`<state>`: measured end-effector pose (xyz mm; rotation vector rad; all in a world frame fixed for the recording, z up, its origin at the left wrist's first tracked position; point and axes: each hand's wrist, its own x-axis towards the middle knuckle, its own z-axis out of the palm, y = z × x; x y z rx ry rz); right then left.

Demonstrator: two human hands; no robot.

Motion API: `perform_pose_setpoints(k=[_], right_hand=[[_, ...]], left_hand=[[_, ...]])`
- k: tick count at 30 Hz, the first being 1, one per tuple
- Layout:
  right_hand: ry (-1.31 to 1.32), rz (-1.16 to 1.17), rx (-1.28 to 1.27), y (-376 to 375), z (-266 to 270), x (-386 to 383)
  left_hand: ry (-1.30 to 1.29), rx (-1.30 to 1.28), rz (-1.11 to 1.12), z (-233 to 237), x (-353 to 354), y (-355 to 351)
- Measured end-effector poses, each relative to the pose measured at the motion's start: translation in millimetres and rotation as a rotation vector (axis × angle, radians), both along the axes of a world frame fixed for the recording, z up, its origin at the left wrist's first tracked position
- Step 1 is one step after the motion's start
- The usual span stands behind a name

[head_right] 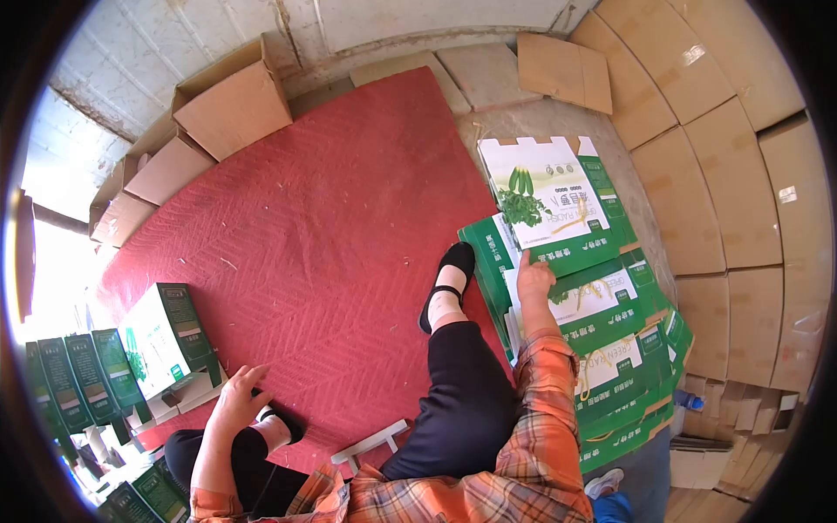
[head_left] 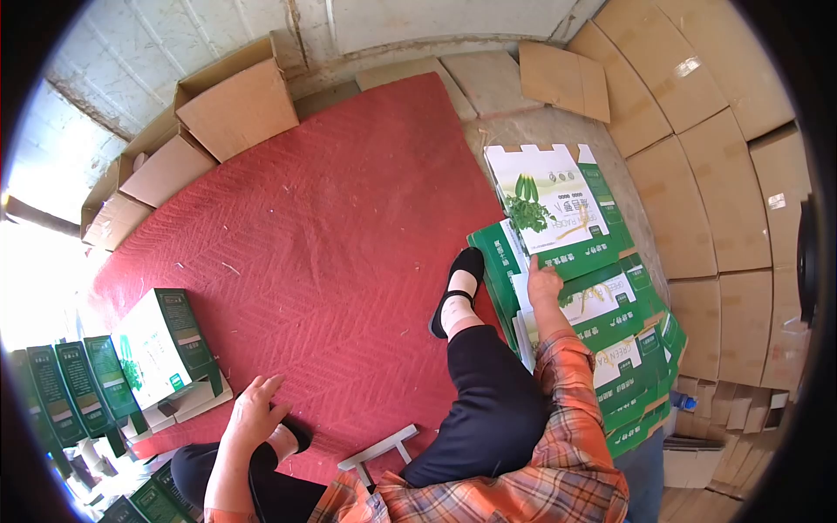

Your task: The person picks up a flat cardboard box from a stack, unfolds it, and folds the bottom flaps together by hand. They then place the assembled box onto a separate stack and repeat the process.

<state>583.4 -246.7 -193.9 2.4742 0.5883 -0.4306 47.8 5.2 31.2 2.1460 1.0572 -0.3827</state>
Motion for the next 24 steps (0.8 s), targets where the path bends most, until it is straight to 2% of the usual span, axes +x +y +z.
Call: perform_pose_setpoints(k=[5,7,9,11,13,16,18,19,21,22,24], right_hand=[[-0.133,0.347,-0.157,-13,37,7],[-0.221,0.340,-0.182,-24,51,19],[-0.442,0.359,-0.286,-37,73,40],[-0.491,0.248,-0.129,-43,127,54],[-0.639,0.275,0.003,-63,168,84],[-0.650,0.268,0.056,-52,277,81],[-0.794,0.453,0.525,-47,330,72],[-0.810,0.459,0.535,-42,357,59],[-0.770,0.615,0.807,-20,405,22],[-0.775,0.623,0.821,-12,424,3],[-0.621,0.662,1.001,-2,456,-32]], left_hand=[[-0.042,-0.055,0.034,0,1,0],[-0.033,-0.043,0.016,3,2,0],[-0.029,-0.021,-0.003,4,-1,-1],[-0.069,0.077,-0.061,0,-7,-3],[-0.099,0.079,-0.060,4,-7,-4],[-0.117,0.051,-0.062,13,-5,-2],[-0.120,0.025,-0.061,19,-6,0],[-0.139,0.029,-0.062,20,-8,2],[-0.160,0.050,-0.048,21,-12,6],[-0.212,0.013,0.008,20,-14,7],[-0.264,-0.018,0.069,21,-16,10]])
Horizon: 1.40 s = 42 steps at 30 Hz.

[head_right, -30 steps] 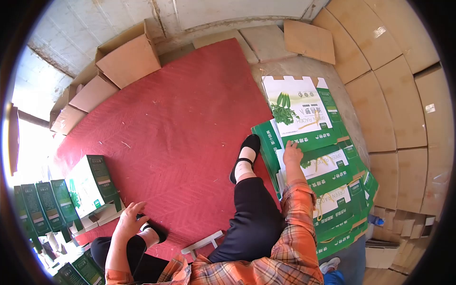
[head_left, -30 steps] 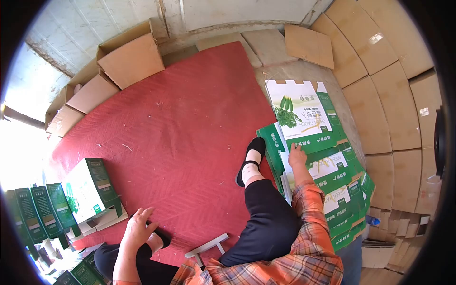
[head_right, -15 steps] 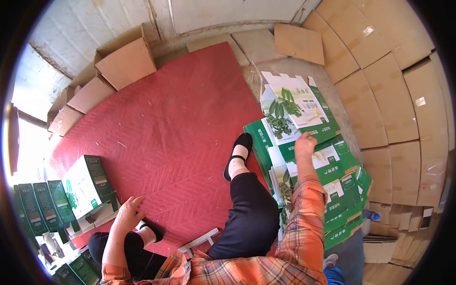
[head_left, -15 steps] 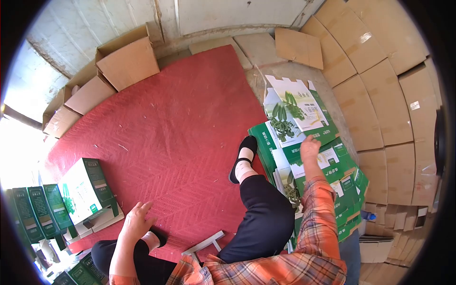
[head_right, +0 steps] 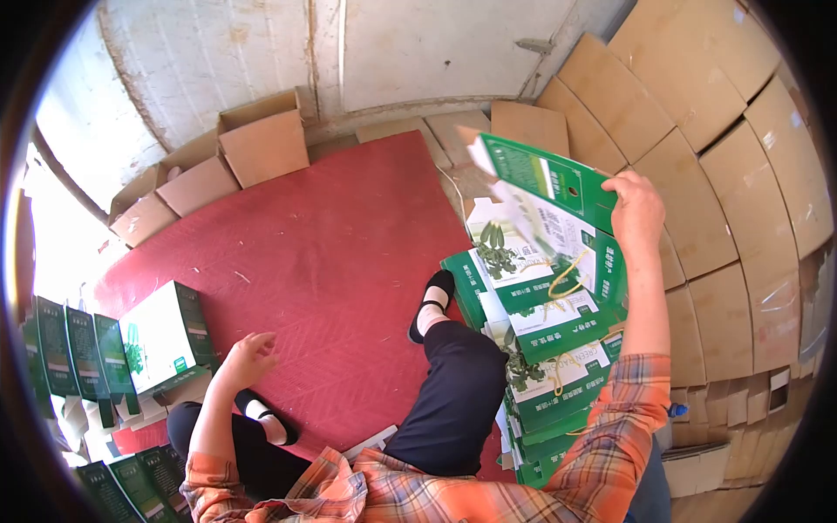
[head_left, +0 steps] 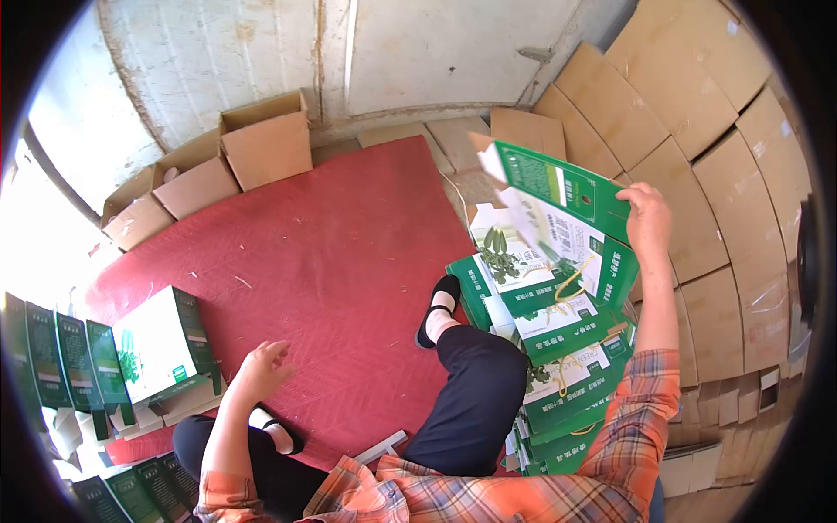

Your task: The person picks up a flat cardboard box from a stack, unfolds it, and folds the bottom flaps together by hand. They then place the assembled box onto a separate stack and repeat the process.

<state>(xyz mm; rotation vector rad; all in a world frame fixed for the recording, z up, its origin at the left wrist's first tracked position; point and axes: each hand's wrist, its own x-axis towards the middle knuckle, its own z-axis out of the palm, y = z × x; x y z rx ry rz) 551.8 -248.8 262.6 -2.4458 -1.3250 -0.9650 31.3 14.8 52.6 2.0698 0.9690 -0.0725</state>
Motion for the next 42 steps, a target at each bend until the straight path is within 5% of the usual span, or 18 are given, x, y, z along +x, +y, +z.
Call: perform_pose_setpoints(k=[7,13,16,18,22,24,31,35,42], right_hand=[[0.657,0.464,0.125,10,58,-65],[1.027,0.713,0.265,39,16,-69],[1.238,0.741,0.372,63,-45,-51],[1.288,0.650,0.376,79,-81,-65],[1.015,0.448,0.113,97,-157,-78],[1.024,0.527,0.147,106,-182,-99],[1.274,0.631,0.219,133,-163,-205],[0.861,0.638,0.313,142,-188,-235],[0.911,0.414,0.253,157,-203,-246]], left_hand=[[-0.150,0.109,0.180,-5,-24,13],[-0.442,0.282,0.379,43,-56,26],[-0.680,-0.297,0.363,40,-87,37],[-0.597,-0.266,0.377,41,-98,27],[-0.450,-0.070,0.354,76,-102,11],[-0.346,0.049,0.324,83,-99,6],[-0.234,0.427,0.109,107,-51,-20],[-0.074,0.511,0.020,90,-27,-29],[0.070,0.521,-0.092,79,16,-47]])
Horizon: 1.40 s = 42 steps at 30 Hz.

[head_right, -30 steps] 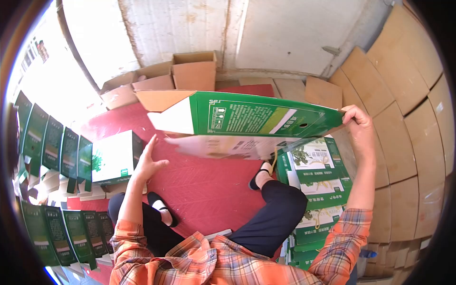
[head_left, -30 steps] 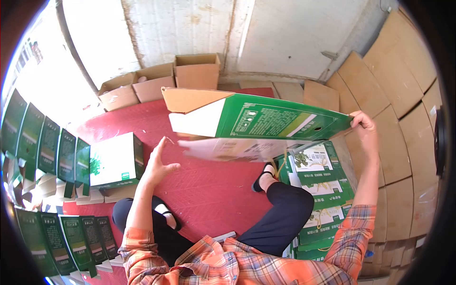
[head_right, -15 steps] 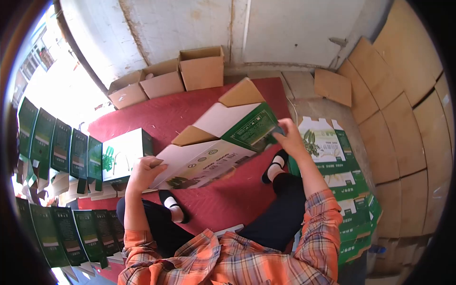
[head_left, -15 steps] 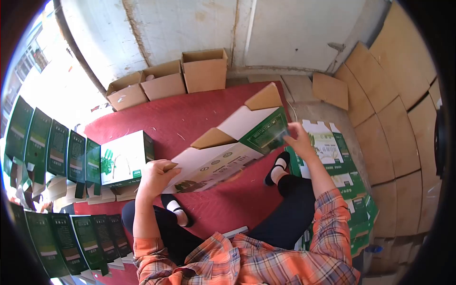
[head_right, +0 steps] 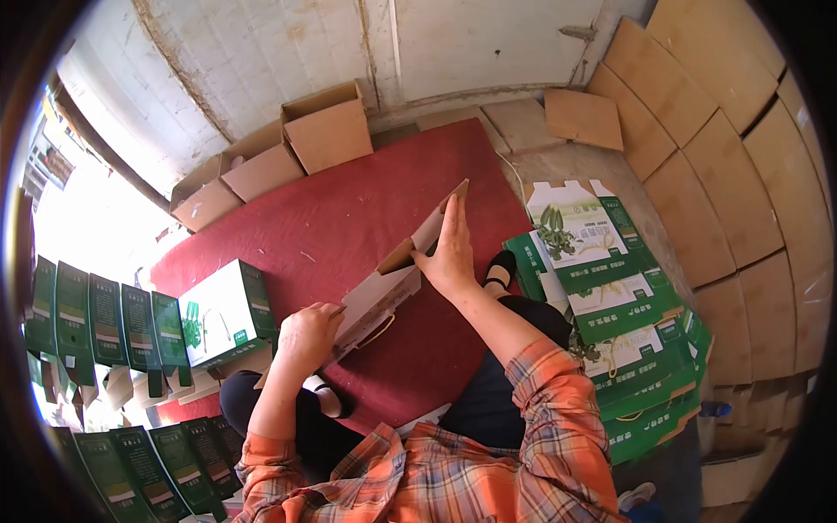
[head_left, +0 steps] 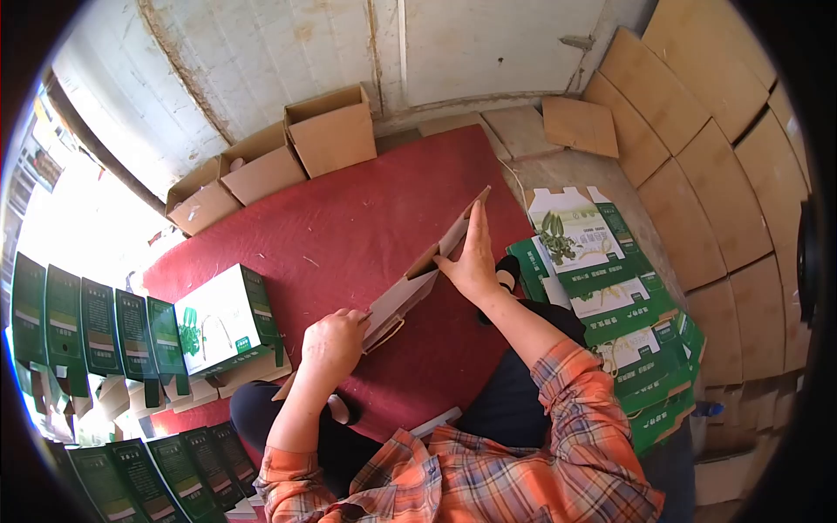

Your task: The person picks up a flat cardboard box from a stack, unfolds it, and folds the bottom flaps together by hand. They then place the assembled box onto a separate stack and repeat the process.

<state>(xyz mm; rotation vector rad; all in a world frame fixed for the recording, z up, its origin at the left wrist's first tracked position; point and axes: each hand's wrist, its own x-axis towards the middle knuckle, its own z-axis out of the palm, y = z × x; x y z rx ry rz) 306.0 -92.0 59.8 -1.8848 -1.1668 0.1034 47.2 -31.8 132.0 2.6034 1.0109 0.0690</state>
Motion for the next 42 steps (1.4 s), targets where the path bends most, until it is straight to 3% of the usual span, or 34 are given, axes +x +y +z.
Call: perform_pose_setpoints(k=[3,8,10,12,14,15,16,17,19,20,22,23,25,26,27,29,33,35,42], right_hand=[[-0.020,0.000,0.015,7,-18,2],[0.129,0.019,-0.022,-6,11,-16],[0.058,0.169,0.056,-21,22,-26],[0.386,0.495,-0.034,-44,37,-80],[0.630,1.061,-0.199,-68,25,-147],[1.170,1.307,-0.518,-76,21,-182],[1.285,1.469,-0.619,-86,1,-222],[1.142,1.558,-0.571,-93,-7,-256],[0.074,1.658,0.338,-106,-33,-311],[0.064,1.642,0.340,-106,-14,-304],[0.361,1.730,-0.017,-105,50,-282],[0.353,1.712,-0.013,-100,59,-278],[0.197,1.975,-0.583,-90,67,-276],[0.746,1.923,-0.180,-107,29,-299],[0.783,1.902,-0.207,-113,29,-291],[0.683,1.779,-0.212,-112,28,-275],[0.248,1.197,-0.134,-91,22,-211],[0.162,1.023,-0.158,-82,19,-185],[0.129,0.869,-0.191,-76,19,-148]], left_hand=[[-0.021,-0.007,0.032,0,1,0],[-0.002,-0.081,0.082,9,-1,33],[0.001,-0.133,0.057,5,1,55],[0.015,-0.174,0.006,-8,0,91],[0.042,-0.234,-0.012,-1,4,114],[0.063,-0.282,0.007,5,6,118],[0.066,-0.277,-0.004,5,6,118],[0.108,-0.295,0.081,4,9,122],[0.156,-0.309,0.153,-3,9,126],[0.144,-0.297,0.139,-7,8,128],[0.127,-0.278,0.104,-12,8,130],[0.167,-0.276,0.133,-13,8,130],[0.199,-0.270,0.146,-9,12,128],[0.162,-0.292,0.194,-5,14,124],[0.124,-0.315,0.242,-8,15,124],[0.169,-0.298,0.206,-13,16,126],[0.146,-0.314,0.237,-16,11,120],[0.101,-0.324,0.282,-14,14,118],[0.088,-0.308,0.274,-9,15,110]])
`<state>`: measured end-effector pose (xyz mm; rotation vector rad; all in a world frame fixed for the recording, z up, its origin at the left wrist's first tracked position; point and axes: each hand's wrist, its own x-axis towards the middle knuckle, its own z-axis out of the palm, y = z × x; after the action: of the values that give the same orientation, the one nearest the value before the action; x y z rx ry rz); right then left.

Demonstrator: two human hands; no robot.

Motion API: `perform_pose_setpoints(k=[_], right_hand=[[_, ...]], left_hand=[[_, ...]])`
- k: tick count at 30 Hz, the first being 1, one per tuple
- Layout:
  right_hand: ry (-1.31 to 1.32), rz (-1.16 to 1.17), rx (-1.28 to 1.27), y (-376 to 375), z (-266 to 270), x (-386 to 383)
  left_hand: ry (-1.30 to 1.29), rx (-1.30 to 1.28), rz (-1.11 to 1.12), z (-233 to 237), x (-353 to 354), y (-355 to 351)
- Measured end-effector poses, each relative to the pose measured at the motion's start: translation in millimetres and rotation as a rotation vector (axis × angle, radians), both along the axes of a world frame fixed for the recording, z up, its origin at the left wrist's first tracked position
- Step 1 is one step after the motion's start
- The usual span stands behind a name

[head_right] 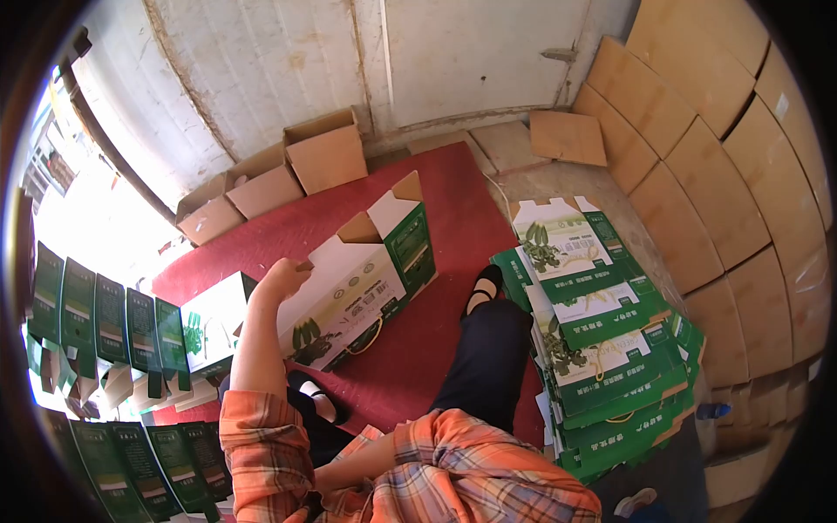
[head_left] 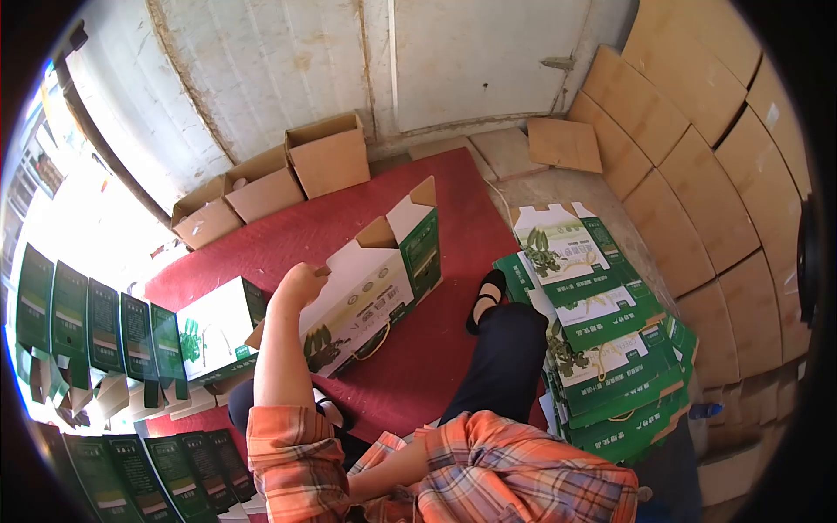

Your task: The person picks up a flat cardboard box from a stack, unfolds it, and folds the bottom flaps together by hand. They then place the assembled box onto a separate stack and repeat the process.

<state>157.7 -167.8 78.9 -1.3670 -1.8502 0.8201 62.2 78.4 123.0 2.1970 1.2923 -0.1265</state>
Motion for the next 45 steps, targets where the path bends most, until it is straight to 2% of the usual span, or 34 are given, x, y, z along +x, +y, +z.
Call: perform_pose_setpoints(k=[7,9,20,23,24,26,27,28,29,30,31,32,33,35,36,38,40,43,44,45], right_hand=[[0.120,0.164,-0.092,-15,3,-34],[0.197,0.258,-0.128,-22,3,-53],[0.736,0.853,-0.430,-55,15,-140],[0.866,0.918,-0.463,-56,2,-159],[1.037,0.865,-0.364,-57,-9,-166],[0.421,0.966,-0.744,-15,34,-106],[0.677,0.806,-0.739,-15,12,-92],[0.626,0.756,-0.478,0,0,-64],[0.368,0.544,-0.582,16,26,-26],[0.131,0.341,-0.267,25,7,0],[-0.047,0.118,-0.231,35,13,30],[-0.277,-0.078,-0.080,46,12,56],[-0.353,-0.220,0.012,55,15,81],[-0.259,-0.464,0.066,70,12,112],[-0.242,-0.470,0.096,76,8,122],[-0.189,-0.455,0.092,83,-8,128],[-0.199,-0.407,0.111,83,-4,125],[-0.186,-0.330,0.081,81,5,126],[-0.155,-0.296,0.036,80,5,125],[-0.149,-0.290,0.030,79,3,122]], left_hand=[[-0.013,0.022,-0.020,-10,-4,-7],[-0.026,0.096,-0.006,-12,-6,-8],[0.007,0.037,0.051,5,-2,-17],[-0.006,0.054,0.046,6,-1,-23],[-0.042,0.057,0.030,7,-3,-24],[-0.055,0.024,-0.027,-3,-8,-20],[-0.076,-0.007,-0.086,-7,-11,-18],[-0.065,-0.019,-0.099,4,-11,-25],[-0.062,-0.016,-0.102,3,-13,-24],[-0.096,-0.022,-0.116,-1,-14,-24],[-0.131,-0.031,-0.130,-4,-15,-25],[-0.122,-0.012,-0.158,-4,-15,-27],[-0.124,-0.012,-0.161,3,-13,-33],[-0.067,-0.047,-0.254,19,-10,-44],[0.002,-0.068,-0.338,21,-7,-43],[0.027,-0.094,-0.344,26,-5,-51],[0.054,-0.121,-0.347,50,-1,-61],[0.045,-0.402,-0.006,70,4,-65],[-0.094,-0.224,-0.168,39,-10,-54],[-0.088,-0.229,-0.162,39,-10,-55]])
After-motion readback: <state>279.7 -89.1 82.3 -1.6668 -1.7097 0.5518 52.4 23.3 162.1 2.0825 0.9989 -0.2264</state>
